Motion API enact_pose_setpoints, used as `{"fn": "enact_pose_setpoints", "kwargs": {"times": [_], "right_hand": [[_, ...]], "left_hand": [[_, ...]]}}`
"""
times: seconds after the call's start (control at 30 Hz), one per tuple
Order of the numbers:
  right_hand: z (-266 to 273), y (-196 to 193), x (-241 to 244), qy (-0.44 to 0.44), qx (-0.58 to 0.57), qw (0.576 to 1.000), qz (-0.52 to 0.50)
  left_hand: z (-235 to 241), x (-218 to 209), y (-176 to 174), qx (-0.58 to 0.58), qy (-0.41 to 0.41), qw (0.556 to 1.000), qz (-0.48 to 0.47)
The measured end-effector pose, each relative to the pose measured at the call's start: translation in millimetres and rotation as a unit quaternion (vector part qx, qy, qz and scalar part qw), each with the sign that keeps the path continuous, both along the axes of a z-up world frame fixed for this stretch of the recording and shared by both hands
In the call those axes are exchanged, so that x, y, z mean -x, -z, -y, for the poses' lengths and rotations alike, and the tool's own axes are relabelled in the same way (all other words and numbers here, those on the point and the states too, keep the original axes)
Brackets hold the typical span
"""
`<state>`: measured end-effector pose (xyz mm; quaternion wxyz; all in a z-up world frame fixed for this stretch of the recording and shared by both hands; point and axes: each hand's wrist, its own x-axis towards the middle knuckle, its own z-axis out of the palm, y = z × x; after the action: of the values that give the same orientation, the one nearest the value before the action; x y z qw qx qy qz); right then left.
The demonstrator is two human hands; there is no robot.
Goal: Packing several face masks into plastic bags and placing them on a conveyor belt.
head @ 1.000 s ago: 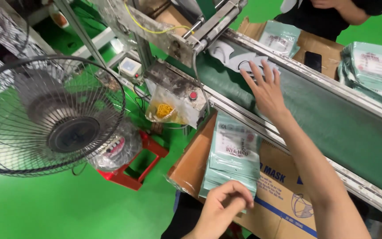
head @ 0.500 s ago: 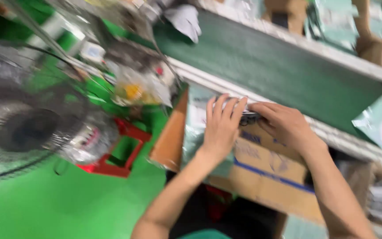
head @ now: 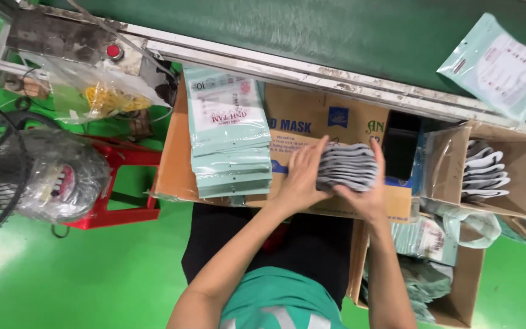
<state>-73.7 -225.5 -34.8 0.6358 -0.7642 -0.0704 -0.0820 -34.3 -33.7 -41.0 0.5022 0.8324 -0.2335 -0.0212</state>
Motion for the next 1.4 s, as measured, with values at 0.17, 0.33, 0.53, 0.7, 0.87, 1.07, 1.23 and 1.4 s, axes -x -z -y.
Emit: {"fn": "enact_pose_setpoints", "kwargs": {"times": [0.17,0.33,0.53,0.7,0.87,1.07,1.23,1.4], "right_hand": [[-14,7,2,-0.02,0.037,0.999,0.019],[-19,9,25,-0.004,0.151,0.988,0.011],[-13,55,20,0.1,0.168,0.98,0.032],[-29,34,-19,0.139,-0.155,0.978,0.024],[-64,35,-61,0.086,-0.268,0.957,-0.065],[-123,21,-78,-0.022,-0.244,0.955,-0.166],[-131,16,-79,-0.023,-0.305,0.924,-0.23],[-133,14,-79,-0.03,-0.294,0.926,-0.234]], "left_hand": [[6,0,34,0.048,-0.004,0.999,-0.002],[4,19,33,0.131,0.008,0.991,0.023],[-27,18,-7,0.086,-0.04,0.995,-0.021],[-121,-35,-23,-0.144,-0.082,0.975,0.148],[-162,-84,-4,-0.237,-0.047,0.953,0.184],[-159,-92,7,-0.316,0.009,0.928,0.198],[-165,-83,-5,-0.31,0.019,0.934,0.176],[-162,-89,5,-0.354,0.008,0.908,0.224]]}}
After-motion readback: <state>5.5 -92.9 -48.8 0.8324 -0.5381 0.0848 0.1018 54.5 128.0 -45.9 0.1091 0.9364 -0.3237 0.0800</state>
